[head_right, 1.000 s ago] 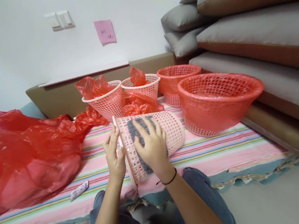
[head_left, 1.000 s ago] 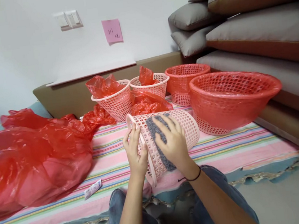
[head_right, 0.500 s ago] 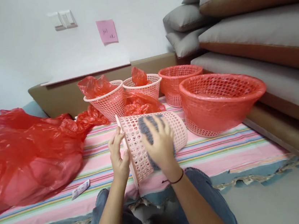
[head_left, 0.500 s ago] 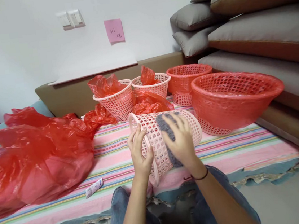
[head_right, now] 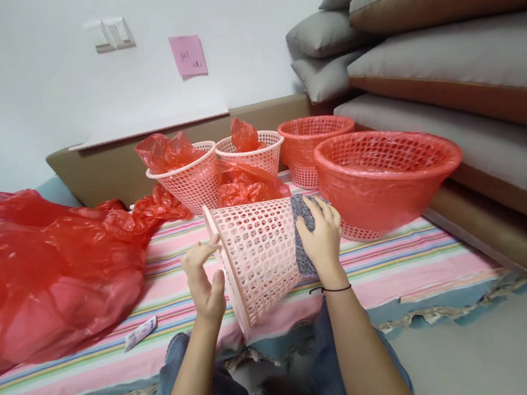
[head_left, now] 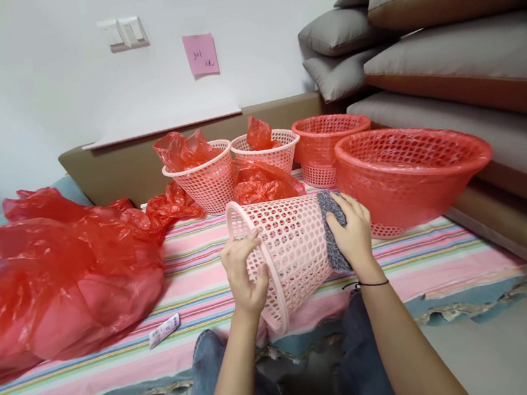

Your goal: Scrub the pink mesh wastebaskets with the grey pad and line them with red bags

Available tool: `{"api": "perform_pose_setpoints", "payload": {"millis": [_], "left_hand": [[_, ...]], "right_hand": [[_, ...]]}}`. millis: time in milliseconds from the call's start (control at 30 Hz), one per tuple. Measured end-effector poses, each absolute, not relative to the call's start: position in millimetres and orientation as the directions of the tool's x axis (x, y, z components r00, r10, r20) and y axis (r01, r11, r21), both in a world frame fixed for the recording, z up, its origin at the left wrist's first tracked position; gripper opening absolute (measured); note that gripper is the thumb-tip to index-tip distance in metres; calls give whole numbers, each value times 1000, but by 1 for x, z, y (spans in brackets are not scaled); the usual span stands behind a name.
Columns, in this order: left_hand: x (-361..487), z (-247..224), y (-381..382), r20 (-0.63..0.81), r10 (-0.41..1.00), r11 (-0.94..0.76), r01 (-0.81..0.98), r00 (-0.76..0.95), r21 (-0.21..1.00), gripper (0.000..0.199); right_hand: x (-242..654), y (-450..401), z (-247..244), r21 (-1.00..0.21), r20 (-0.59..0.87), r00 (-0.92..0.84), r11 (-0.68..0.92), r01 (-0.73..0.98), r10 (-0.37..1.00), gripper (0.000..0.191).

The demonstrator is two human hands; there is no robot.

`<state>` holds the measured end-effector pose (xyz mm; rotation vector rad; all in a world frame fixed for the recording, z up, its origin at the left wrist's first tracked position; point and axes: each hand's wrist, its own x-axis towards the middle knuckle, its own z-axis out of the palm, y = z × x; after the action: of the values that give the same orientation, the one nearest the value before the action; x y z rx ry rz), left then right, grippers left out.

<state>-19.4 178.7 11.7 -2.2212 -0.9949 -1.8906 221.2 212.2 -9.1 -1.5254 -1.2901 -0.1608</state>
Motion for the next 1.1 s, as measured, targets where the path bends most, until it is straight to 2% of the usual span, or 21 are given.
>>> {"api": "perform_pose_setpoints", "payload": {"millis": [100,167,300,400,567,800,900,1033,1100], "left_hand": [[-21,22,193,888,452,-789,424,-91,445,35],[-23,29,206,846,518,-748,414,-126,519,42],[-22,35,227,628,775,-573,341,-70,745,70],[-21,33,233,533,846,-515,246,-5,821,80],[-25,32,223,585,808,-576,300,68,760,74],[-20,20,190,689,697,-704,368,196,608,71],[-16,17,196,731,651,-752,310,204,582,72],[-18,17,216,783,568,-823,195,254,534,74],[-22,17,222,797,546,-837,190,259,513,73]], "right_hand": [[226,211,-14,-591,685,362,192,784,632,46],[224,209,-14,-590,687,361,195,783,631,46],[223,208,-14,-603,684,378,193,774,624,45],[226,207,-14,-602,688,369,208,771,625,45],[235,208,-16,-611,682,363,221,761,635,43],[241,207,-8,-717,586,510,109,689,630,44],[212,192,14,-635,616,381,149,758,689,42],[151,164,44,-494,685,101,358,793,721,45],[130,155,50,-457,704,44,405,792,709,47]]}}
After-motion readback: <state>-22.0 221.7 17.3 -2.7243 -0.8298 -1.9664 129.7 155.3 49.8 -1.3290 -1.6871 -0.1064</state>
